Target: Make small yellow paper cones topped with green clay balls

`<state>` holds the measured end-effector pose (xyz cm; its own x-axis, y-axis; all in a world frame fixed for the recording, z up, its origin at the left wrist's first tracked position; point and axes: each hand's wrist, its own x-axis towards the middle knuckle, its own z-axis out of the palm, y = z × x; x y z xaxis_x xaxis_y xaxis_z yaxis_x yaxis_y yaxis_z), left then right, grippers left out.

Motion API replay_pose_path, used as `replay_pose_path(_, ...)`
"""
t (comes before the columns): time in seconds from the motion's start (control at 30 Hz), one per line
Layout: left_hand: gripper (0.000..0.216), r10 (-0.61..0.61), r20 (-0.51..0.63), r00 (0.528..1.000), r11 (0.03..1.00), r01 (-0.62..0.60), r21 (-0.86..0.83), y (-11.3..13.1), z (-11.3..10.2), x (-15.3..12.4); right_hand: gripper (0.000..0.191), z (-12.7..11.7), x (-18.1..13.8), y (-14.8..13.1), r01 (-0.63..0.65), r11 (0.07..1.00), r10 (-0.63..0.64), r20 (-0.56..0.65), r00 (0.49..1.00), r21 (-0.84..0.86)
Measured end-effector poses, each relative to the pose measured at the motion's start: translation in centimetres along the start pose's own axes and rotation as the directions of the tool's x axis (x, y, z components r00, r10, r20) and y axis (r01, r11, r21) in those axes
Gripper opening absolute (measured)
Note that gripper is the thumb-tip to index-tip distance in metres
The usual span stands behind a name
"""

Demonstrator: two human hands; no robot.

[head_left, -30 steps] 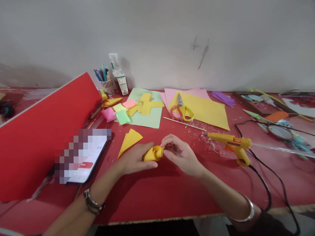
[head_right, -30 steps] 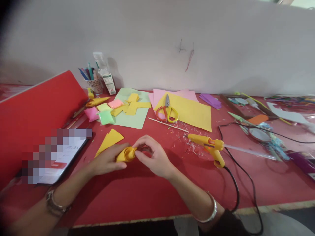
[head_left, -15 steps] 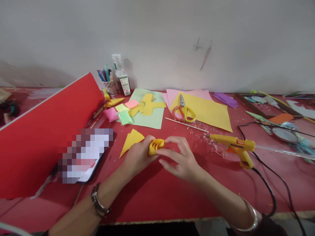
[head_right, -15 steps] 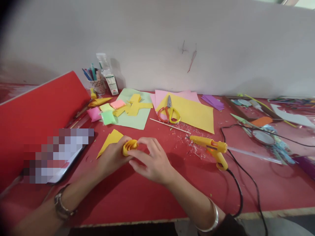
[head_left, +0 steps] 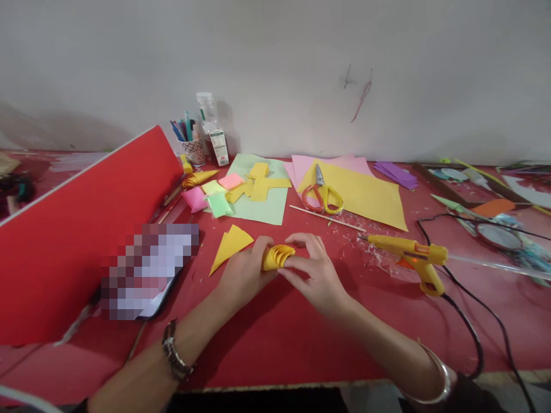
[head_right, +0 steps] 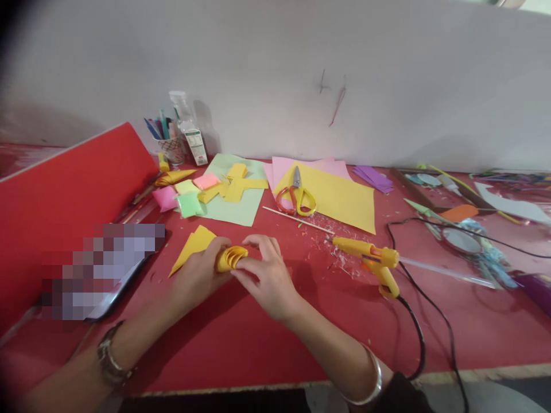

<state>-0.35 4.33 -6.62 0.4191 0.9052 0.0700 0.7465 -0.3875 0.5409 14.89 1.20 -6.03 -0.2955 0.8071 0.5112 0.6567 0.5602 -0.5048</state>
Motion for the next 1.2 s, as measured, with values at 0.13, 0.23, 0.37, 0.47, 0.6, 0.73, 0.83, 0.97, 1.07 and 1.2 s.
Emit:
replay_pose_path(0.13, 0.028, 0.079, -0.004, 0.997, 0.957, -0.077, -0.278, -0.3, 0.0, 0.1, 0.014, -0.3, 0.0, 0.1, 0.018, 1.000, -0.018, -0.017, 1.000, 0.015)
replay_pose_path(0.23, 0.020, 0.154, 0.075, 0.985, 0.885, -0.104, -0.454, -0.4, 0.0, 0.3, 0.014, -0.4, 0.0, 0.2, 0.028, 1.000, -0.028, -0.027, 0.999, 0.013)
replay_pose_path(0.37, 0.020, 0.153, 0.162, 0.975, 0.811, -0.031, -0.584, -0.3, -0.1, 0.4, 0.007, -0.4, 0.1, 0.2, 0.009, 0.999, -0.006, -0.073, 0.997, 0.044)
replay_pose_path(0.47, 0.020, 0.119, 0.147, 0.982, 0.791, -0.004, -0.612, -0.2, -0.2, 0.5, 0.005, -0.4, 0.1, 0.2, -0.010, 0.997, 0.017, -0.102, 0.995, 0.070)
replay_pose_path(0.6, 0.019, 0.101, 0.108, 0.989, 0.797, -0.016, -0.604, -0.2, -0.3, 0.6, 0.009, -0.5, 0.2, 0.5, -0.012, 0.997, 0.022, -0.121, 0.992, 0.083)
replay_pose_path(0.73, 0.011, 0.005, 0.028, 1.000, 0.908, 0.007, -0.418, -0.4, -0.4, 0.7, 0.013, -1.4, 0.7, 0.9, -0.052, 0.997, 0.060, -0.176, 0.983, 0.053)
replay_pose_path(0.83, 0.013, -0.017, 0.023, 1.000, 0.968, 0.022, -0.250, -0.4, -0.6, 0.5, 0.011, -2.9, 0.6, 0.7, -0.117, 0.992, 0.121, -0.069, 0.990, 0.057)
replay_pose_path(0.97, 0.021, 0.054, 0.099, 0.994, 0.996, -0.045, -0.083, 0.0, -0.8, 0.0, 0.013, -5.7, -1.8, -0.1, -0.207, 0.978, 0.211, 0.203, 0.956, -0.036)
replay_pose_path(1.07, 0.025, 0.064, 0.129, 0.990, 0.996, -0.071, 0.047, 0.4, -0.9, -0.3, 0.032, -8.0, -5.3, -0.2, -0.310, 0.924, 0.345, 0.139, 0.928, -0.223)
replay_pose_path(1.2, 0.030, 0.085, 0.132, 0.988, 0.982, -0.106, 0.158, 0.7, -0.8, -0.3, 0.043, -11.2, -10.3, 1.7, -0.621, 0.664, 0.580, -0.238, 0.779, -0.417)
